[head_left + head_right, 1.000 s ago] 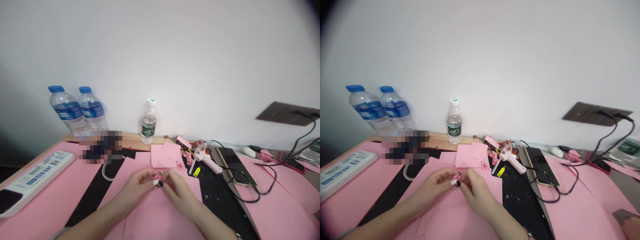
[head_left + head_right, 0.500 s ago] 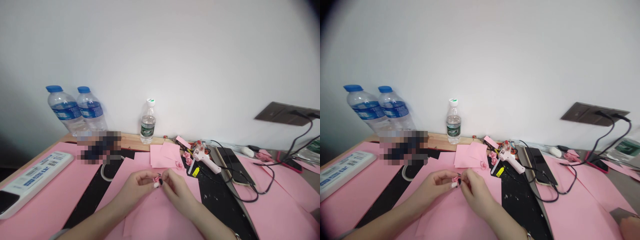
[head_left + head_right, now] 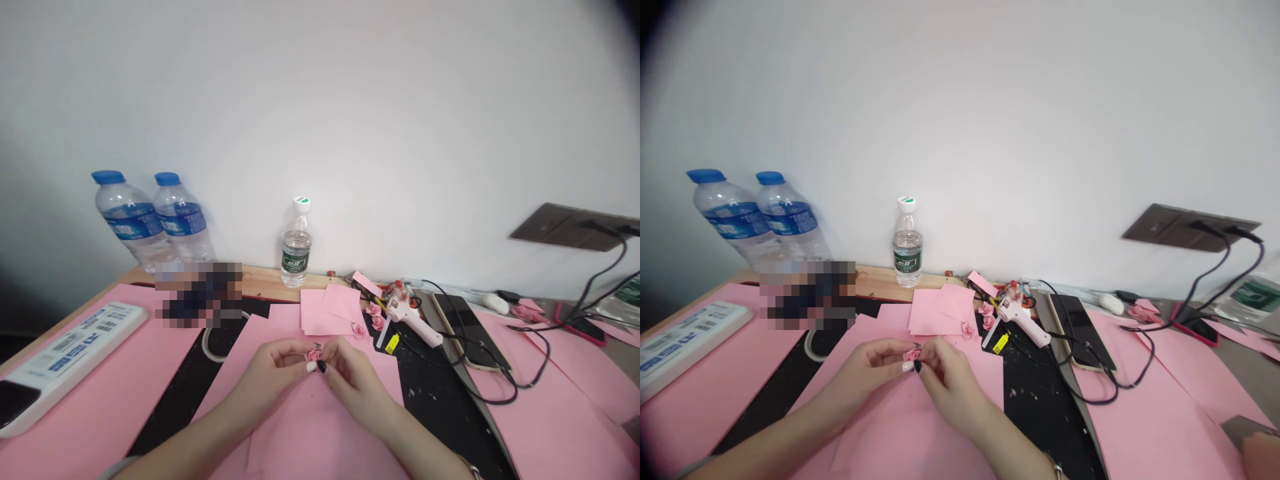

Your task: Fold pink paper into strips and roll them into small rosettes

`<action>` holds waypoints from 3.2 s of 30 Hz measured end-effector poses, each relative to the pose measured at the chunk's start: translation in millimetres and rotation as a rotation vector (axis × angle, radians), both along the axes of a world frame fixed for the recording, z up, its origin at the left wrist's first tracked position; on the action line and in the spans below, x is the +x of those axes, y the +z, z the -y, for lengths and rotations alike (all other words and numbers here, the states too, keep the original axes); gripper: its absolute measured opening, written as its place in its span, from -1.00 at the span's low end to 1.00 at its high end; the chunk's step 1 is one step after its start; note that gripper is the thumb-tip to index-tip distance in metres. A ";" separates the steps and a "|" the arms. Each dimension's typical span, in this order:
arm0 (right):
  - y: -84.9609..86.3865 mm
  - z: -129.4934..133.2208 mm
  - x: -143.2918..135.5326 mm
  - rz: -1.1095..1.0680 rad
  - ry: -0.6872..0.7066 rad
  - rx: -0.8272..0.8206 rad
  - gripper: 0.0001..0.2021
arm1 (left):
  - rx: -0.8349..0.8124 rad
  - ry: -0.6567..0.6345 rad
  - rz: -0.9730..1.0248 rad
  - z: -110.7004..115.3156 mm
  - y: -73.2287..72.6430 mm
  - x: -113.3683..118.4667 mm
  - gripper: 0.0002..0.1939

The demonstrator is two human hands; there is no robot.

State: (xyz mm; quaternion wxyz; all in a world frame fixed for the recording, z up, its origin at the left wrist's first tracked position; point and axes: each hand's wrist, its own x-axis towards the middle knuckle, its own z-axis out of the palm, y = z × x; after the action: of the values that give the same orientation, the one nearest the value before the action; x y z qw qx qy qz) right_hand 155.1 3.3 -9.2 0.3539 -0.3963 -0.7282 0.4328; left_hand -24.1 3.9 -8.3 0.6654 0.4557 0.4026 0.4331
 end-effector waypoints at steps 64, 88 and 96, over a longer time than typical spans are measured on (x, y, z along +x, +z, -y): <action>2.0 -3.7 6.9 0.279 0.112 0.211 -0.77 | -0.137 -0.062 0.139 3.0 -3.7 4.0 -0.75; 5.6 -3.1 -0.2 -0.113 0.067 -0.213 -0.82 | -0.176 -0.127 0.160 2.6 -8.6 1.0 -0.73; 6.6 -8.5 0.1 -0.161 0.018 -0.378 -0.59 | -0.168 -0.108 0.115 5.0 -5.7 3.2 -0.73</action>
State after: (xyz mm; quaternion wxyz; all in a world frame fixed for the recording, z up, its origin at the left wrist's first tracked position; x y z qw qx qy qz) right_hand 155.3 11.9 -2.6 0.3263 -0.4132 -0.6070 0.5952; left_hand -20.9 -1.2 -14.0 0.7455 0.3940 0.3734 0.3867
